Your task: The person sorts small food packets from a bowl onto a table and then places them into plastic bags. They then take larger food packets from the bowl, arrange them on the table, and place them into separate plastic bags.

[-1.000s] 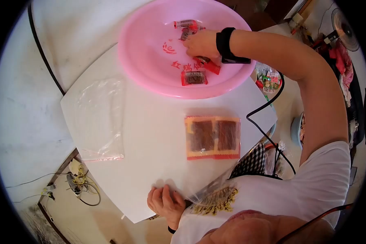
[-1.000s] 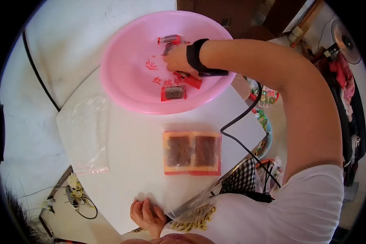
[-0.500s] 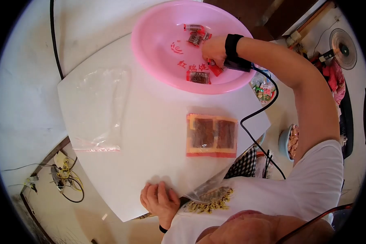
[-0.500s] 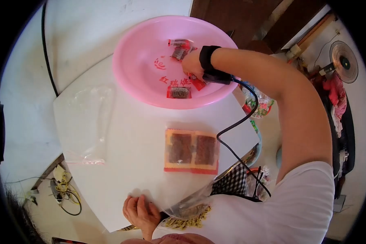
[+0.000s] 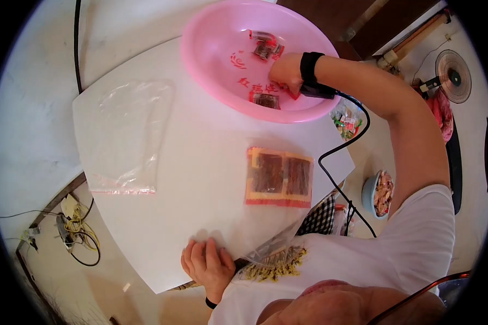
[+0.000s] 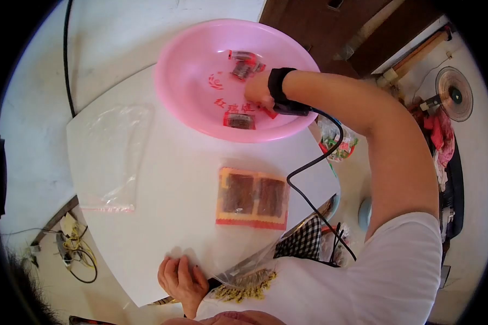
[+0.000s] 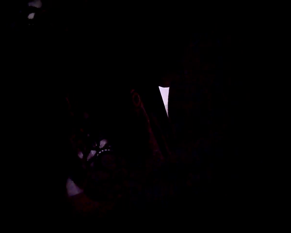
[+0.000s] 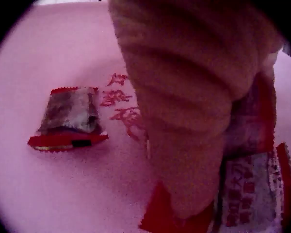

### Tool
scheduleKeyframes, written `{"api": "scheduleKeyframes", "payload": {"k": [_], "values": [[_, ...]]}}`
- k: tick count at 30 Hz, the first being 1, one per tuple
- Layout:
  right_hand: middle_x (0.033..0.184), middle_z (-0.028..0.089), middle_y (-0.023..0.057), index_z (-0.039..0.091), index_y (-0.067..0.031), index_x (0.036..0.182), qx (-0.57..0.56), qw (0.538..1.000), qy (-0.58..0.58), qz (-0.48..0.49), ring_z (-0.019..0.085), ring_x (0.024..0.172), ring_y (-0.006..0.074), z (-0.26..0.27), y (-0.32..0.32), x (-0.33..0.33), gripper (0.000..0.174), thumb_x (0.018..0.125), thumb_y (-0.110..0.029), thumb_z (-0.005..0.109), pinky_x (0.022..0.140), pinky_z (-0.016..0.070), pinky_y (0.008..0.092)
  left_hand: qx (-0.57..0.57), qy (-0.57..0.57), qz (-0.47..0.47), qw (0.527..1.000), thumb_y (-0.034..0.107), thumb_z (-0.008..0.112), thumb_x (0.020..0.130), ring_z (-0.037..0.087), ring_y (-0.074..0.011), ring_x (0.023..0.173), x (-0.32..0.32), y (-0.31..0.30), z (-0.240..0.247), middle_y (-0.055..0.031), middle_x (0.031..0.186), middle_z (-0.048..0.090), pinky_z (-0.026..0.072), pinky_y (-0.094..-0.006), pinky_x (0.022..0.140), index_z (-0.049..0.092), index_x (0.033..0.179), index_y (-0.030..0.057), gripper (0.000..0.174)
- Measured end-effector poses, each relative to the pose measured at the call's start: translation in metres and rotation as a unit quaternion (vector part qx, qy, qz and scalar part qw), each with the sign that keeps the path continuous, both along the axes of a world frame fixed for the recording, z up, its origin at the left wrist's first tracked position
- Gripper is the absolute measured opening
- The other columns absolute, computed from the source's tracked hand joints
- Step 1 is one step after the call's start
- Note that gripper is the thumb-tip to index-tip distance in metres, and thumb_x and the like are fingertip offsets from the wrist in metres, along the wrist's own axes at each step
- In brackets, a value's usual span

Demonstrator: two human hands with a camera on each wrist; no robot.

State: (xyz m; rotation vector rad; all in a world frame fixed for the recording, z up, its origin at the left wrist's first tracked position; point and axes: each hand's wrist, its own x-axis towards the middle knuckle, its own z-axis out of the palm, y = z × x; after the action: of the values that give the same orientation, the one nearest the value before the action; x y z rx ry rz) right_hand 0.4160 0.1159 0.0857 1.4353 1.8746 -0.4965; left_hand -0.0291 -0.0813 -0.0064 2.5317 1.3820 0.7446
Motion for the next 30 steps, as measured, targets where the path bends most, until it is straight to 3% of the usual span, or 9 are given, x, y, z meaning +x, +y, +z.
{"api": "scheduleKeyframes", "payload": {"k": [5, 9, 12, 15, 16, 19, 23, 30], "values": [[0.089, 0.068, 0.0148, 0.065, -0.0032, 0.092, 0.103, 0.993, 0.043, 0.035, 0.065, 0.087, 0.0340, -0.016, 0.013, 0.039, 0.037, 0.057, -0.012, 0.075, 0.074, 0.0508, 0.0432, 0.005, 0.000, -0.005, 1.000, 0.018, 0.064, 0.076, 0.055, -0.0359, 0.107, -0.002, 0.001, -0.002, -0.0112, 0.106, 0.056, 0.0408, -0.0507, 0.094, 0.065, 0.105, 0.0069, 0.031], [0.085, 0.067, 0.0115, 0.065, -0.0012, 0.098, 0.231, 0.949, 0.135, -0.164, 0.066, 0.077, 0.0247, 0.020, 0.031, 0.054, 0.034, 0.067, -0.013, 0.073, 0.067, 0.0519, 0.0357, 0.002, 0.003, -0.001, 1.000, 0.018, 0.064, 0.077, 0.055, -0.0361, 0.107, 0.000, 0.001, 0.000, -0.0113, 0.106, 0.056, 0.0408, -0.0513, 0.094, 0.065, 0.105, 0.0068, 0.030], [0.087, 0.068, 0.0114, 0.064, 0.0005, 0.103, 0.356, 0.887, 0.176, -0.235, 0.065, 0.071, 0.0210, -0.001, 0.052, 0.088, 0.037, 0.072, -0.016, 0.073, 0.064, 0.0521, 0.0322, 0.001, 0.009, 0.002, 1.000, 0.018, 0.064, 0.077, 0.056, -0.0360, 0.106, 0.001, 0.000, 0.000, -0.0114, 0.105, 0.056, 0.0408, -0.0521, 0.094, 0.065, 0.105, 0.0071, 0.030], [0.090, 0.069, 0.0129, 0.061, 0.0006, 0.115, 0.343, 0.895, 0.130, -0.255, 0.066, 0.074, 0.0216, -0.021, 0.070, 0.101, 0.050, 0.074, -0.023, 0.076, 0.066, 0.0528, 0.0311, -0.005, 0.013, 0.007, 1.000, 0.018, 0.064, 0.076, 0.056, -0.0360, 0.106, 0.001, 0.000, 0.000, -0.0113, 0.105, 0.056, 0.0407, -0.0525, 0.094, 0.065, 0.104, 0.0073, 0.030], [0.093, 0.069, 0.0131, 0.054, -0.0016, 0.127, 0.301, 0.880, 0.145, -0.338, 0.067, 0.077, 0.0226, -0.027, 0.072, 0.096, 0.068, 0.071, -0.030, 0.081, 0.068, 0.0533, 0.0305, -0.005, 0.014, 0.008, 1.000, 0.018, 0.064, 0.076, 0.056, -0.0359, 0.106, 0.001, 0.000, -0.001, -0.0113, 0.104, 0.056, 0.0407, -0.0526, 0.094, 0.065, 0.104, 0.0073, 0.030], [0.096, 0.069, 0.0131, 0.048, -0.0052, 0.135, 0.269, 0.917, 0.135, -0.260, 0.067, 0.078, 0.0231, -0.035, 0.067, 0.085, 0.083, 0.067, -0.036, 0.085, 0.067, 0.0534, 0.0315, -0.005, 0.018, 0.009, 1.000, 0.019, 0.065, 0.075, 0.056, -0.0361, 0.106, 0.002, 0.000, -0.001, -0.0113, 0.104, 0.056, 0.0406, -0.0527, 0.094, 0.065, 0.104, 0.0075, 0.031], [0.098, 0.067, 0.0124, 0.057, -0.0069, 0.119, 0.213, 0.907, 0.182, -0.316, 0.064, 0.084, 0.0239, -0.031, 0.070, 0.079, 0.077, 0.056, -0.040, 0.088, 0.073, 0.0514, 0.0345, -0.010, 0.022, -0.007, 1.000, 0.016, 0.063, 0.073, 0.054, -0.0403, 0.106, 0.002, 0.002, 0.005, -0.0152, 0.106, 0.055, 0.0426, -0.0523, 0.091, 0.064, 0.104, 0.0043, 0.032], [0.087, 0.066, 0.0100, 0.060, -0.0066, 0.112, 0.231, 0.901, 0.210, -0.301, 0.061, 0.070, 0.0198, -0.034, 0.070, 0.070, 0.069, 0.050, -0.022, 0.086, 0.060, 0.0501, 0.0337, -0.007, -0.002, -0.010, 1.000, 0.015, 0.065, 0.072, 0.055, -0.0381, 0.106, 0.000, 0.001, 0.002, -0.0130, 0.106, 0.055, 0.0425, -0.0513, 0.092, 0.065, 0.105, 0.0057, 0.034]]}}
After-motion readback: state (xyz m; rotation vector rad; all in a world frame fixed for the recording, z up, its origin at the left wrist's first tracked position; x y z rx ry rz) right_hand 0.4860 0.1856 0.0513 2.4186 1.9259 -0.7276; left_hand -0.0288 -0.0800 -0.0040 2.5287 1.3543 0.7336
